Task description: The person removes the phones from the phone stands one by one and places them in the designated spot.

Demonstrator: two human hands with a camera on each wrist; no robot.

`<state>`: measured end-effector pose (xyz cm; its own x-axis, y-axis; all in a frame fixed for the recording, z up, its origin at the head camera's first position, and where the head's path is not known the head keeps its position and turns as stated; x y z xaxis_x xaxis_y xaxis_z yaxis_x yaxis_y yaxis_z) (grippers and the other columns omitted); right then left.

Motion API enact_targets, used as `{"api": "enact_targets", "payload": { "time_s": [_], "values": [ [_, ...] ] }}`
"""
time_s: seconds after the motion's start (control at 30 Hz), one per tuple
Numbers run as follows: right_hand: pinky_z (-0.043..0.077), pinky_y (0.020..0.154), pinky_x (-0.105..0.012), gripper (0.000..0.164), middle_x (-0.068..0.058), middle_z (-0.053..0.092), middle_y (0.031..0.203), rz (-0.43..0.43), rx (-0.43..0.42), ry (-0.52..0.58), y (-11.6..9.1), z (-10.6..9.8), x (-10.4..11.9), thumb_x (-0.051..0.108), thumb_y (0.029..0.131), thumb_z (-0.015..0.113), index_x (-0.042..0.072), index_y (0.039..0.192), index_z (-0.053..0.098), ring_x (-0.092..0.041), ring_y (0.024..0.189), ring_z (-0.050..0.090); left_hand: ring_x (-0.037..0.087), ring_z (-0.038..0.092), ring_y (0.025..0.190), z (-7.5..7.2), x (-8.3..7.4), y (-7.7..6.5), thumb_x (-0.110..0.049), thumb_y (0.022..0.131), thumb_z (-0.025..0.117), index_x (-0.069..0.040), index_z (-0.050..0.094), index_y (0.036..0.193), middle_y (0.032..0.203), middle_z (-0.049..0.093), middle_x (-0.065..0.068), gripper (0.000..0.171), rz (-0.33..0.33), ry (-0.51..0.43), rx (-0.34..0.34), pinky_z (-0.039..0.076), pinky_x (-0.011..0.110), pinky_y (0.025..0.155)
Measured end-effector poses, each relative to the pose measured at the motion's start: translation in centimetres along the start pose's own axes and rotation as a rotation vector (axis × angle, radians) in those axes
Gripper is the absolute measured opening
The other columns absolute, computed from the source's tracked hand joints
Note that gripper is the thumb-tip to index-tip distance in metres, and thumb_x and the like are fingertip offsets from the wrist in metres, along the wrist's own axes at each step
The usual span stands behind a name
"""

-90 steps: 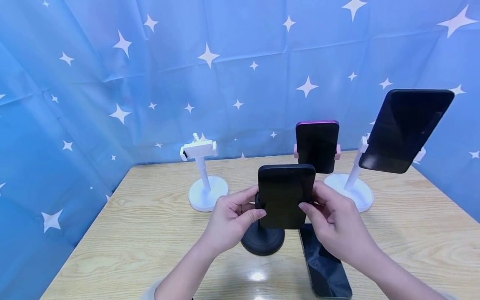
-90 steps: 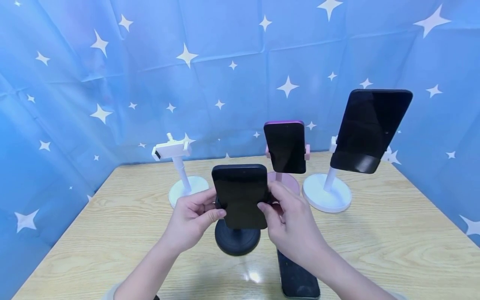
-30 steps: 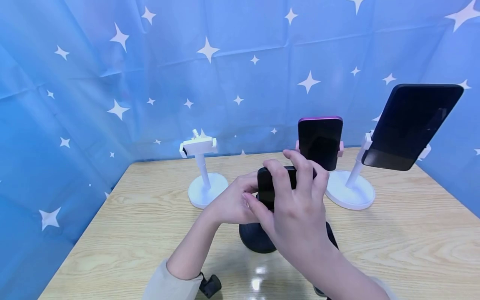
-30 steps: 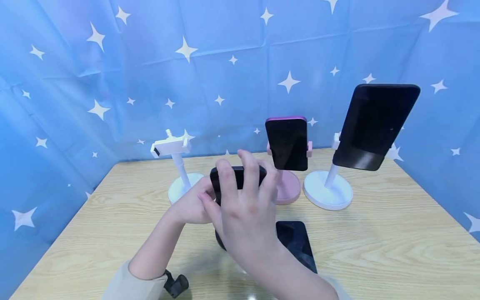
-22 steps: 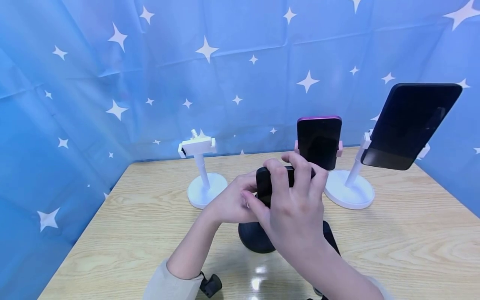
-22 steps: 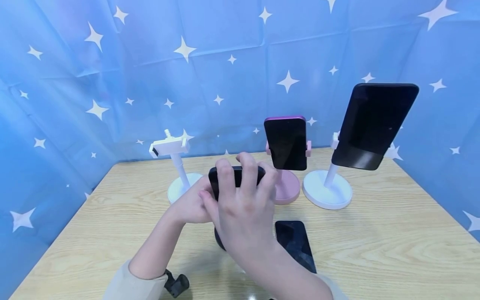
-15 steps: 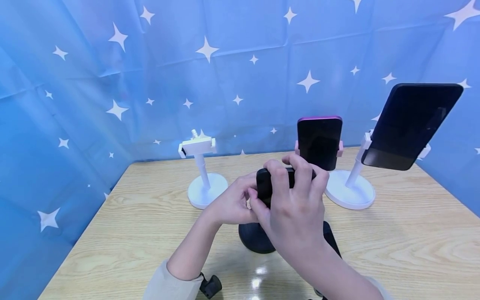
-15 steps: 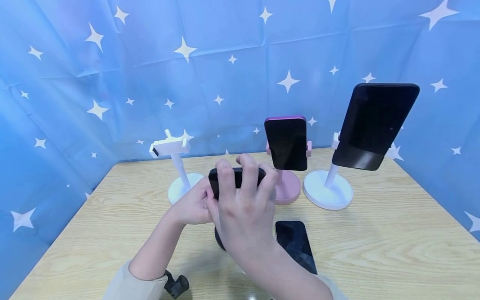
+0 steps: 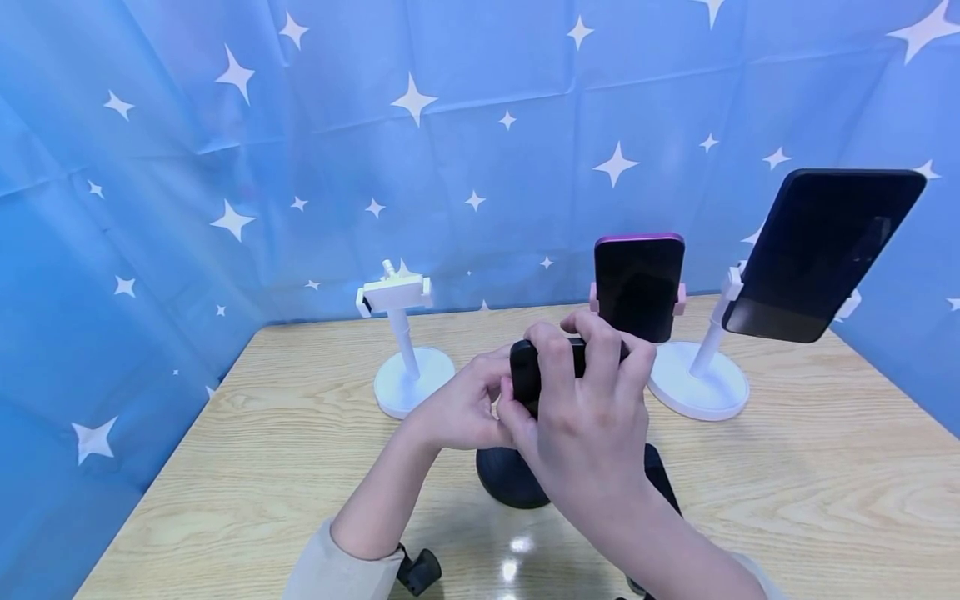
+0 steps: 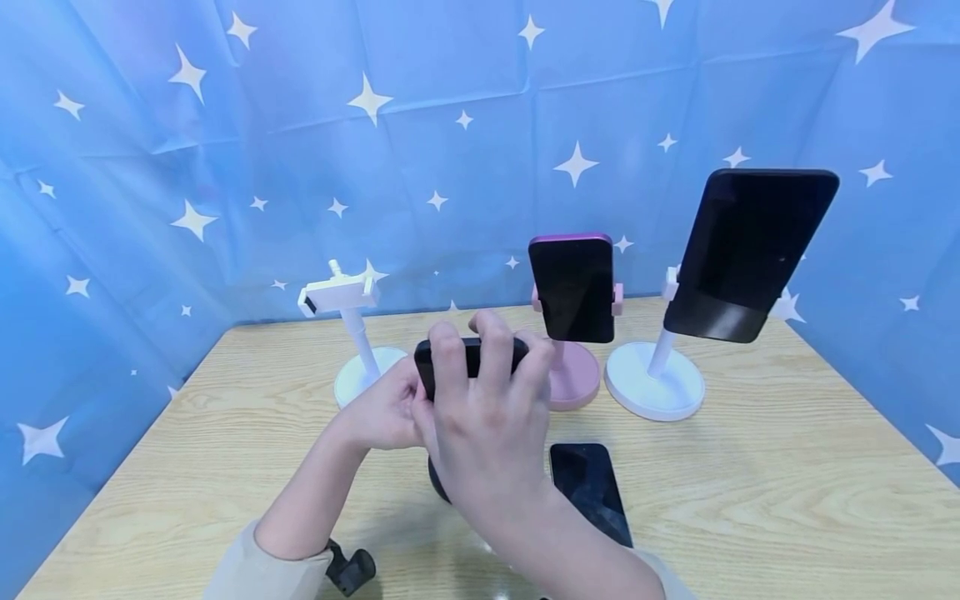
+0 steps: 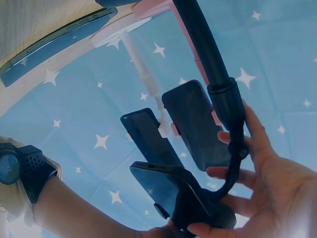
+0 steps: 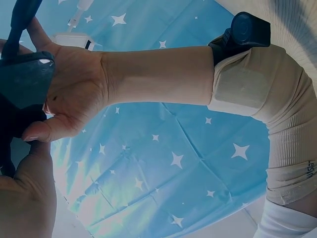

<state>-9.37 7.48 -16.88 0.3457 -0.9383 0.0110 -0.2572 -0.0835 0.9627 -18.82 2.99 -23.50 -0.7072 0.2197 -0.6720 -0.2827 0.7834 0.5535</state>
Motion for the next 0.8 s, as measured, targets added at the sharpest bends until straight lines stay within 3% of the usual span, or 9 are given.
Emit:
{"api": "enact_targets", "payload": {
  "time_s": [0.13,0.37,0.8],
  "values": [
    [0.033,0.060,-0.045,0.045,-0.027,0.046,0.097,-0.006,-0.003,-0.009,-0.02,0.03,0.06,0.011,0.060,0.072,-0.002,0.097,0.049,-0.046,0.085,0.038,0.018,0.048,0.086,-0.04,-0.04,0.02,0.003,0.071,0.063,0.002,0.056,0.098,0.091,0.055,0.013,0.028,0.004,0.016,0.002,0.045,0.029,0.076],
    [0.032,0.060,-0.046,0.047,-0.027,0.046,0.095,-0.021,-0.003,0.003,0.08,0.05,0.07,0.011,0.058,0.074,-0.003,0.096,0.050,-0.045,0.084,0.038,0.019,0.048,0.091,0.01,-0.08,0.00,0.002,0.074,0.061,0.003,0.055,0.104,0.098,0.055,0.015,0.030,0.007,0.020,0.021,0.046,0.029,0.080],
    [0.031,0.057,-0.044,0.044,-0.027,0.047,0.093,-0.011,0.017,0.011,0.10,0.40,-0.23,0.011,0.059,0.072,-0.002,0.096,0.051,-0.045,0.079,0.036,0.018,0.047,0.088,-0.06,0.03,0.15,0.000,0.071,0.063,0.003,0.056,0.102,0.092,0.055,0.013,0.032,-0.013,0.000,0.040,0.045,0.028,0.076]
  ]
}}
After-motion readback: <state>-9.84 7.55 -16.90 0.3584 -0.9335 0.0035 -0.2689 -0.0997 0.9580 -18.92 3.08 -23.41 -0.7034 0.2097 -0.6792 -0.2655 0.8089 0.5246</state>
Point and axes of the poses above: each hand's wrist, its own y-axis towards the middle knuckle, its own z-axis out of the palm, x = y × z, the point moved 8 cm from there along y, towards the middle knuckle
